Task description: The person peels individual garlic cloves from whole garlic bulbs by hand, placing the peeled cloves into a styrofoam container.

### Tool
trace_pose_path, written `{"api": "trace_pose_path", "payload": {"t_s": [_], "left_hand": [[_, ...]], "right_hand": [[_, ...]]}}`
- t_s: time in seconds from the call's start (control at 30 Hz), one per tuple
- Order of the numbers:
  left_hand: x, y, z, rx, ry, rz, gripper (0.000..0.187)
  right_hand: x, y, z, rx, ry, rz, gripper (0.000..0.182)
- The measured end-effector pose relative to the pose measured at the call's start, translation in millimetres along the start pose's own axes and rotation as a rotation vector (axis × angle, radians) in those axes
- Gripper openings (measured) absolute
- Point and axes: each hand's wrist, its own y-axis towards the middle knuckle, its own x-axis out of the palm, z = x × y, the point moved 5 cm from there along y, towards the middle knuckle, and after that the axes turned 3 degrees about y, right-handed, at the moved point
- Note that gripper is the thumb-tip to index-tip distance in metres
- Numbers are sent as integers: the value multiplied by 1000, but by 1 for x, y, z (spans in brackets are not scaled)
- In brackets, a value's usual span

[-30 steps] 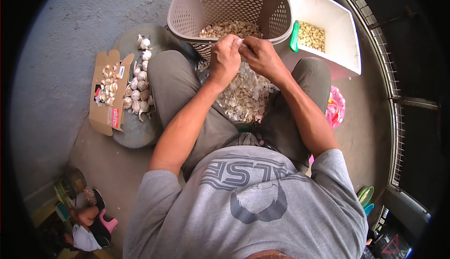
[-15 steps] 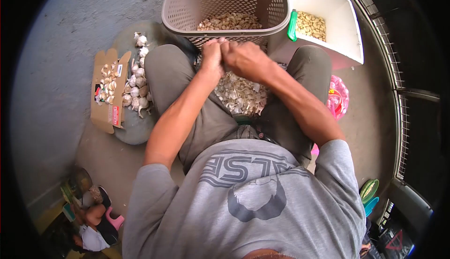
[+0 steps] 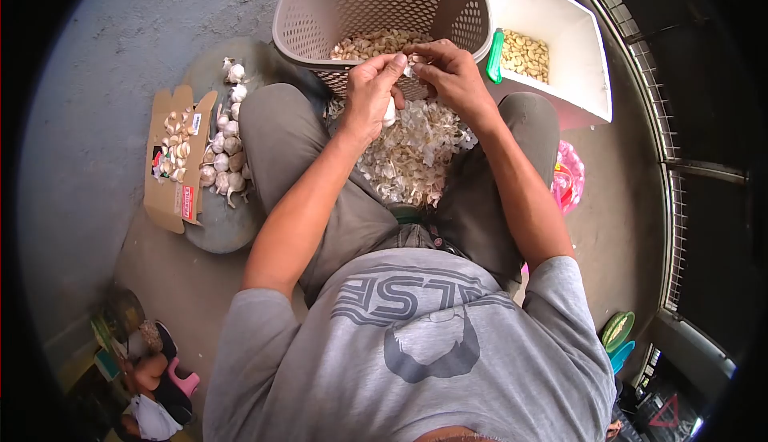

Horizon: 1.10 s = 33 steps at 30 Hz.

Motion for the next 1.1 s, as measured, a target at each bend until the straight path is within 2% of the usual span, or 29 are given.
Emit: {"api": "trace_pose_path", "payload": {"t_s": [0.03,0.17,0.37,0.67,0.83,1.07,1.1], "left_hand": [[0,0,0,19,31,-6,25],[-5,4,-5,79,68,-27,25],[-11,3,-3,27,152,-38,29],[-8,3,-2,73,82,-20,28],[-6,0,0,117,137,-49,23],[-13,1,-7,12,-16,-64,19],[-12,0,-8,4,-35,-63,19]], "right_hand": [[1,0,-1,-76,-101,23,27],[13,-3,-5,-170,-184,6,28],[15,-8,-10,37,-159,-97,26],[6,-5,-2,132,225,-17,21],[8,-5,1,116,145,-66,17],[5,-6,-3,199,54,-128,14],[3,-5,-1,173,71,-57,15]]}}
